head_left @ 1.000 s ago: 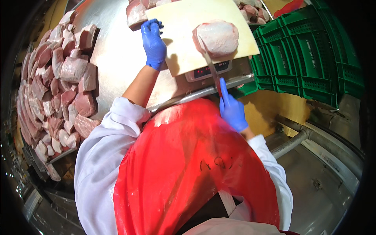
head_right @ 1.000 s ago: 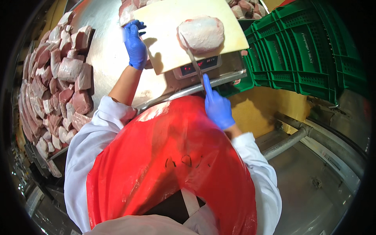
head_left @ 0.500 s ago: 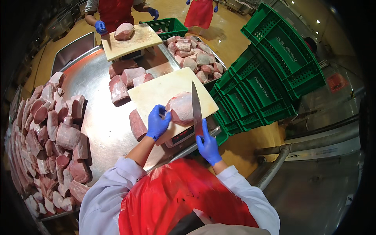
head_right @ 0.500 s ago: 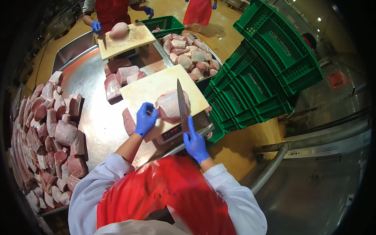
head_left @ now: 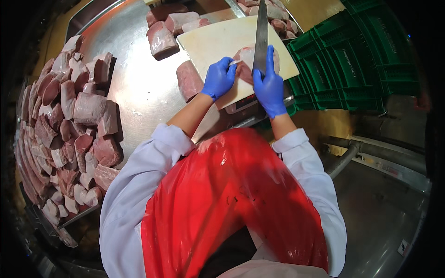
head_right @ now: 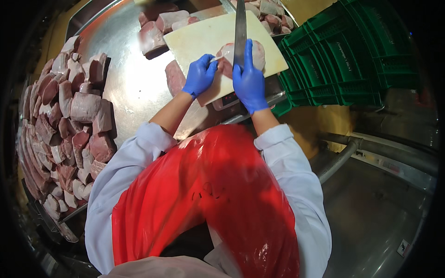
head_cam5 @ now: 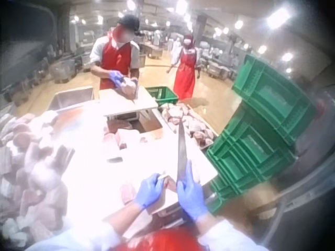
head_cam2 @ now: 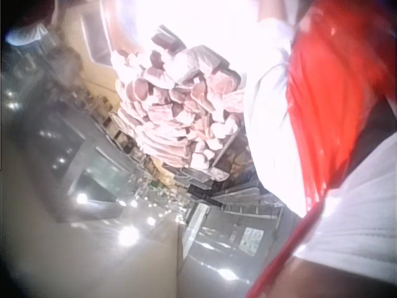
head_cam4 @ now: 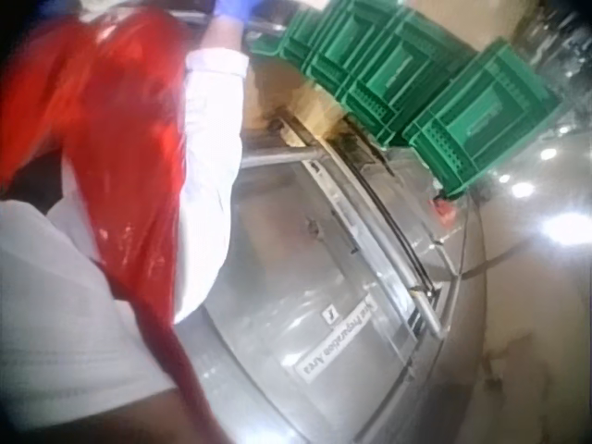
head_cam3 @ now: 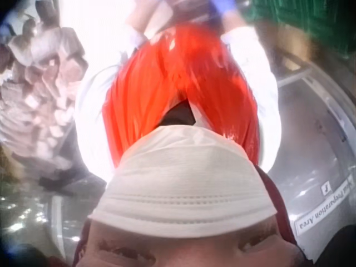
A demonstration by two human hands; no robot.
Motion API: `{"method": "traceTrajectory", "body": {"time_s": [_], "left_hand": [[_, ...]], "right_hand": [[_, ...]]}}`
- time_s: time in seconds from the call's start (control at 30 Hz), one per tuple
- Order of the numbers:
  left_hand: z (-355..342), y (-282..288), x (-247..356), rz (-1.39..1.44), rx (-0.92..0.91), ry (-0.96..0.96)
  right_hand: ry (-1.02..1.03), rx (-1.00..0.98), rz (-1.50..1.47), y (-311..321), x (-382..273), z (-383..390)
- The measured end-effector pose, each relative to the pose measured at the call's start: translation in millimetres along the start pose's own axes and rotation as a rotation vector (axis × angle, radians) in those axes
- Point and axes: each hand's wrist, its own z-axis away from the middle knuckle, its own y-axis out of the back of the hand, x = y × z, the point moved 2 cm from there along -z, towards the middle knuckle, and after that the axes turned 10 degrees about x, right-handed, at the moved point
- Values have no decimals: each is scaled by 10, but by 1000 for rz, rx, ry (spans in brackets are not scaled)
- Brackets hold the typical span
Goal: The person cuts large pieces of raw meat into smaller portions using a knife on a cutting board. They repeatedly trim fat and separate sections, placing the cut pieces into a green crate.
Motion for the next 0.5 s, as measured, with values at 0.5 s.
{"method": "traceTrajectory", "body": {"time_s": [0.5], "left_hand": [[-154, 417, -114, -249, 19, 86]], "right_hand": [[-34, -666, 518, 699, -344, 1096]]}}
